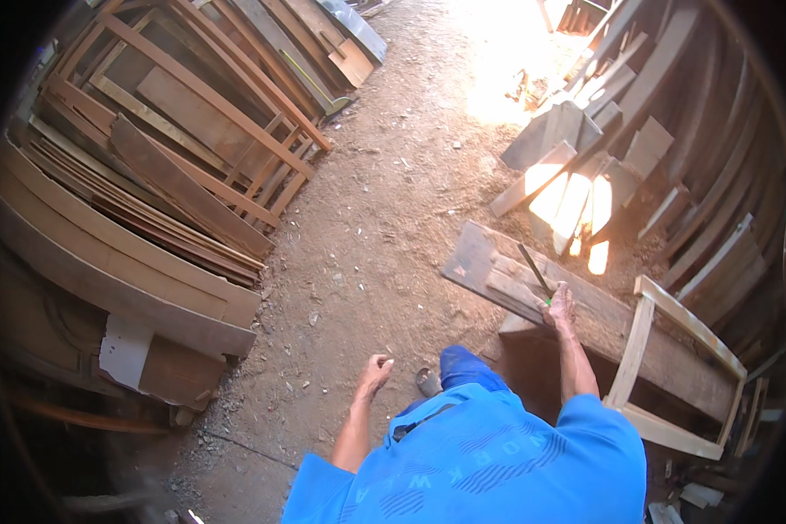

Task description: The person measures a wooden frame using a tape measure, then applies a metal clamp and uses a mallet to secure joints while working in a woodworking shop.

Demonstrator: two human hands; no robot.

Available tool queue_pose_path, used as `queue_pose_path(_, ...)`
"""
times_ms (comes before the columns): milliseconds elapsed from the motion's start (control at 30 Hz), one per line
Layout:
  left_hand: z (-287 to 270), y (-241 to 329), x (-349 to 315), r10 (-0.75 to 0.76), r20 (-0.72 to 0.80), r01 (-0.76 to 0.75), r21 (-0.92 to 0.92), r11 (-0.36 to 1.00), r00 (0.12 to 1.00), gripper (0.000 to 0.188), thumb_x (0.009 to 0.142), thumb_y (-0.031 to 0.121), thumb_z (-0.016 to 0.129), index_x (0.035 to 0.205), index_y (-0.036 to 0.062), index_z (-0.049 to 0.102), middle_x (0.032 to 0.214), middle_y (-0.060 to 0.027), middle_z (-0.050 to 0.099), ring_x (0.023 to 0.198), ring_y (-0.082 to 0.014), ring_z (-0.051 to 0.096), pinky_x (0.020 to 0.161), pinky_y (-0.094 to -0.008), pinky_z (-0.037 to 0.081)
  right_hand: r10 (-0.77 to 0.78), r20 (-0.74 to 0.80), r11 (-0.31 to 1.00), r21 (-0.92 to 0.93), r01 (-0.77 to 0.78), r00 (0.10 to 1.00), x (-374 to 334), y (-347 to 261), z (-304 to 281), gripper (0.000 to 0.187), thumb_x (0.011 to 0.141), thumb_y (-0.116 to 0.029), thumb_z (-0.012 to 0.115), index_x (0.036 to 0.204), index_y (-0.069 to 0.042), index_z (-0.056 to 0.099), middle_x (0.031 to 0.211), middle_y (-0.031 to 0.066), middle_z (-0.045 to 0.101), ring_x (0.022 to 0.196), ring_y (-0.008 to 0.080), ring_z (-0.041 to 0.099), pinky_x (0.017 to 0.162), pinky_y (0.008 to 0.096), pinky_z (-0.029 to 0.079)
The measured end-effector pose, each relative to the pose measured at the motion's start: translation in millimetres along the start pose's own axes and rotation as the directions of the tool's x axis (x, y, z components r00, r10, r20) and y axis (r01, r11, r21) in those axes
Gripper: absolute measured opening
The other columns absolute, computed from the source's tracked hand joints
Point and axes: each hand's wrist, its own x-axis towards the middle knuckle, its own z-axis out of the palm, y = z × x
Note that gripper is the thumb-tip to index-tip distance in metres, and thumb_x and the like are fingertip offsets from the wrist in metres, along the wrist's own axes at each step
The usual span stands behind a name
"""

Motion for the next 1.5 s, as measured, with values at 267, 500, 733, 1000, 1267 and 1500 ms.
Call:
queue_pose_path(267,-65,126,124,0.248,0.507,-0.172,-0.192,0.966,0.826,0.050,0.093,0.030,0.065,0.132,0.0010,0.054,0.124,-0.0170,0.064,0.116,-0.0253,0.060,0.098,-0.0367,0.047,0.388,-0.183,0.921,0.043,-0.387,0.903,57,-9,45,0.083,0.078,-0.030,0.075,0.146,-0.011,0.030,0.134,0.0269,0.047,0.126,0.0460,0.045,0.105,0.0520,0.038)
queue_pose_path(500,-196,213,316,0.158,0.161,-0.154,-0.035,0.987,0.974,0.052,0.092,0.029,0.066,0.133,-0.0002,0.053,0.126,-0.0183,0.062,0.117,-0.0269,0.059,0.098,-0.0378,0.047,0.581,0.119,0.804,-0.232,-0.547,0.805,83,-97,-10,0.096,0.073,-0.038,0.080,0.150,-0.015,0.026,0.143,0.0260,0.040,0.133,0.0450,0.038,0.110,0.0535,0.033)
queue_pose_path(733,-253,197,454,-0.126,0.154,0.092,0.211,0.973,0.980,0.044,0.088,0.036,0.069,0.112,-0.0016,0.067,0.098,-0.0141,0.071,0.091,-0.0239,0.066,0.081,-0.0376,0.053,0.250,0.085,0.968,-0.001,-0.251,0.965,285,-212,-49,0.064,0.078,-0.044,0.071,0.127,-0.005,0.059,0.126,0.0253,0.060,0.118,0.0399,0.058,0.098,0.0481,0.047)
queue_pose_path(1000,-305,288,625,-0.192,0.439,0.050,0.316,0.948,0.878,0.053,0.089,0.044,0.067,0.118,-0.0006,0.068,0.103,-0.0112,0.072,0.093,-0.0168,0.065,0.082,-0.0350,0.053,-0.162,0.263,0.927,0.371,0.055,0.951,512,-414,67,0.059,0.087,-0.040,0.067,0.128,0.001,0.058,0.123,0.0202,0.065,0.115,0.0336,0.062,0.098,0.0409,0.048)
queue_pose_path(1267,-321,546,869,0.099,0.412,-0.287,0.427,0.858,0.906,0.050,0.089,0.038,0.063,0.112,-0.0056,0.067,0.106,-0.0189,0.071,0.099,-0.0262,0.067,0.085,-0.0376,0.051,0.178,0.296,0.900,0.336,-0.276,0.939,649,-397,133,0.038,0.085,-0.036,0.062,0.083,0.001,0.072,0.076,0.0155,0.071,0.069,0.0246,0.066,0.064,0.0401,0.051)
queue_pose_path(1500,-272,832,1040,0.226,0.434,-0.326,0.170,0.930,0.872,0.045,0.091,0.030,0.064,0.124,0.0000,0.060,0.111,-0.0129,0.068,0.094,-0.0212,0.065,0.081,-0.0360,0.052,0.743,0.455,0.346,0.367,-0.864,0.491,721,-350,178,0.027,0.083,-0.018,0.071,0.070,0.005,0.066,0.072,0.0160,0.067,0.065,0.0252,0.067,0.059,0.0391,0.053)
